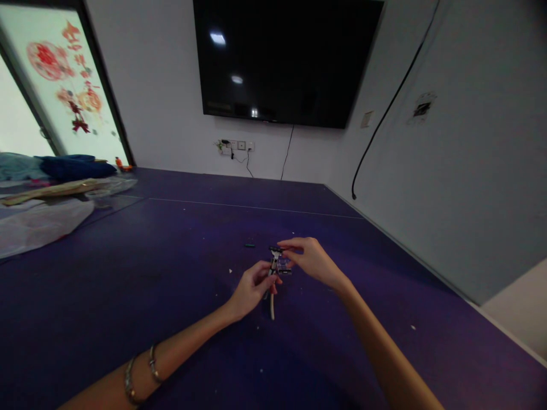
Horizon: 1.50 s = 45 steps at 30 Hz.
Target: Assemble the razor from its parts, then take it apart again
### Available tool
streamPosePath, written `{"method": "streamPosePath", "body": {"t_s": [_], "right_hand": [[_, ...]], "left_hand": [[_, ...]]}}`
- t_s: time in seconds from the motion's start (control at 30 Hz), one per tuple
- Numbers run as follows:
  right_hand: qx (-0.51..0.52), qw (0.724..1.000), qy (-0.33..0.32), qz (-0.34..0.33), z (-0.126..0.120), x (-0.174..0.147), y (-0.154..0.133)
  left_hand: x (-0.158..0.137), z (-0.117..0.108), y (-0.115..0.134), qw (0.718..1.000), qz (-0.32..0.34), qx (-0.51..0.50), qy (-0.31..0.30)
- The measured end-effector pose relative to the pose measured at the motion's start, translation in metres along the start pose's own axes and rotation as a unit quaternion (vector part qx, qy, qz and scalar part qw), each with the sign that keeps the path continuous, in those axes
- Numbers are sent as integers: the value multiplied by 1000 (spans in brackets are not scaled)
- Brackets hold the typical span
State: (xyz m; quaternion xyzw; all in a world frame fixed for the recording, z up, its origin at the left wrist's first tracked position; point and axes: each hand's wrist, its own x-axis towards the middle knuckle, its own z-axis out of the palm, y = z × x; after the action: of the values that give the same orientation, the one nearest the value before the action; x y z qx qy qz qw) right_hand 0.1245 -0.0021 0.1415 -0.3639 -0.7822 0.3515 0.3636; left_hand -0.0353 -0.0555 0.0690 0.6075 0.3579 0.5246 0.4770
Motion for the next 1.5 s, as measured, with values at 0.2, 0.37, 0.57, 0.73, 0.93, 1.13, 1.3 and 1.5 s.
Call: {"method": "streamPosePath", "body": {"t_s": [0.2,0.37,0.57,0.73,0.93,1.13,1.3,1.5], "right_hand": [[3,1000,-9,-5,0,0,-1],[-9,1000,-14,-20,-1,0,1],[-34,998,-16,-56,-1,0,7],[-40,996,-18,-75,-2,-2,3],[-56,995,-22,-78,-5,-5,-2],[-48,995,-28,-86,-6,-7,-7],[-45,995,-27,-87,-7,-8,-11],[-57,994,-15,-90,-7,-9,-13]], "left_hand": [[1,-1,-4,1000,-1,-9,-3],[1,0,-3,1000,3,-9,-4],[1,0,-6,1000,-1,-17,-4],[0,0,-7,1000,-11,-22,-10],[-2,1,-4,1000,-8,-22,-17],[-2,5,0,999,-13,-51,-4],[-3,9,5,996,-31,-87,8],[-2,11,7,994,-30,-103,14]]}}
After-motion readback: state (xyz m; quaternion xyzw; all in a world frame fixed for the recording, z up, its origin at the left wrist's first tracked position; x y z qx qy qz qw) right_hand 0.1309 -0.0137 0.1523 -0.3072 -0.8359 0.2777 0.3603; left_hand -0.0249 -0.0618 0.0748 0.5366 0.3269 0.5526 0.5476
